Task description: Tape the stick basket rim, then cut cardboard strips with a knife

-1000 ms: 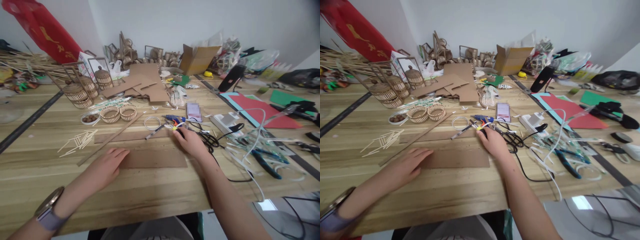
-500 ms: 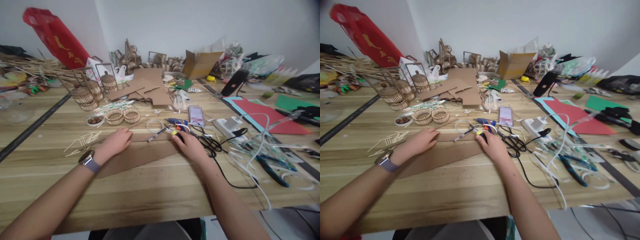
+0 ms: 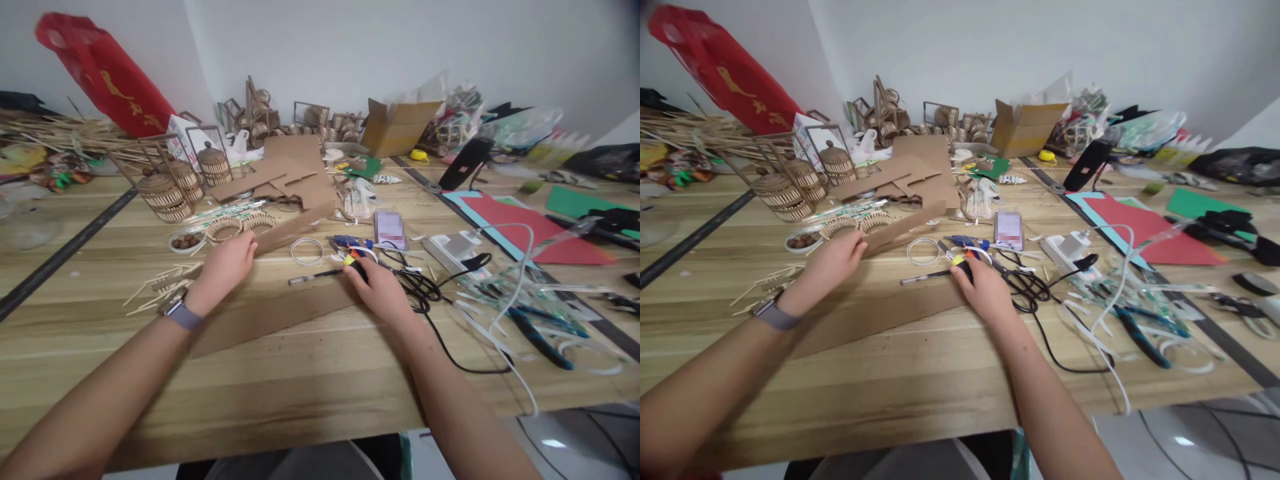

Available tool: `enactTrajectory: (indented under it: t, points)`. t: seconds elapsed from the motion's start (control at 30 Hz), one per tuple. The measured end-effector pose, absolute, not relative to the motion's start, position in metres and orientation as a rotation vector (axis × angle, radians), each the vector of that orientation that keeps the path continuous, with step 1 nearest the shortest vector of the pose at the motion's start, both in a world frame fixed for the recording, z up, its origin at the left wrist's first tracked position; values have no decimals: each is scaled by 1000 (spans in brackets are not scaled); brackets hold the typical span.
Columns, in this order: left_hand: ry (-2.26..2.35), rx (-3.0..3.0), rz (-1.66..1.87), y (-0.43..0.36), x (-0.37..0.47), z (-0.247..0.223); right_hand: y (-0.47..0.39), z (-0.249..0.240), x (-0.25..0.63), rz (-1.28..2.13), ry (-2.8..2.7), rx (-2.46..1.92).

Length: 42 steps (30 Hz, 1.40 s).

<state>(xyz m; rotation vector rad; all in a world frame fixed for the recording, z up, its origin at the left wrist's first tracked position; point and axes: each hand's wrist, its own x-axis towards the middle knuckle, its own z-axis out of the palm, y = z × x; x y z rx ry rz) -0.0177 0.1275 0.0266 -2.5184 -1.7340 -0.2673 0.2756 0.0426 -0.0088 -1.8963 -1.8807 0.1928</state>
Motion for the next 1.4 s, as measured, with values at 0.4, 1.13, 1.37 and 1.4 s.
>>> enactTrajectory:
  t: [0.4,1.13,1.37,1.4]
  points:
    - [-1510,-2761,-605,80,-9,36,43,2,293,57,-1304,-1692]
    - [-949,-3199,-289,40,-31,-34,38,-7,273,251,-2399,-1566]
    - [-927,-3186,-272,37,-28,-33,53,-12,266,-44,-2358,-1704]
    - [-933,-3187,-261,36,-27,-32,56,-11,266,-73,-2370,-1757]
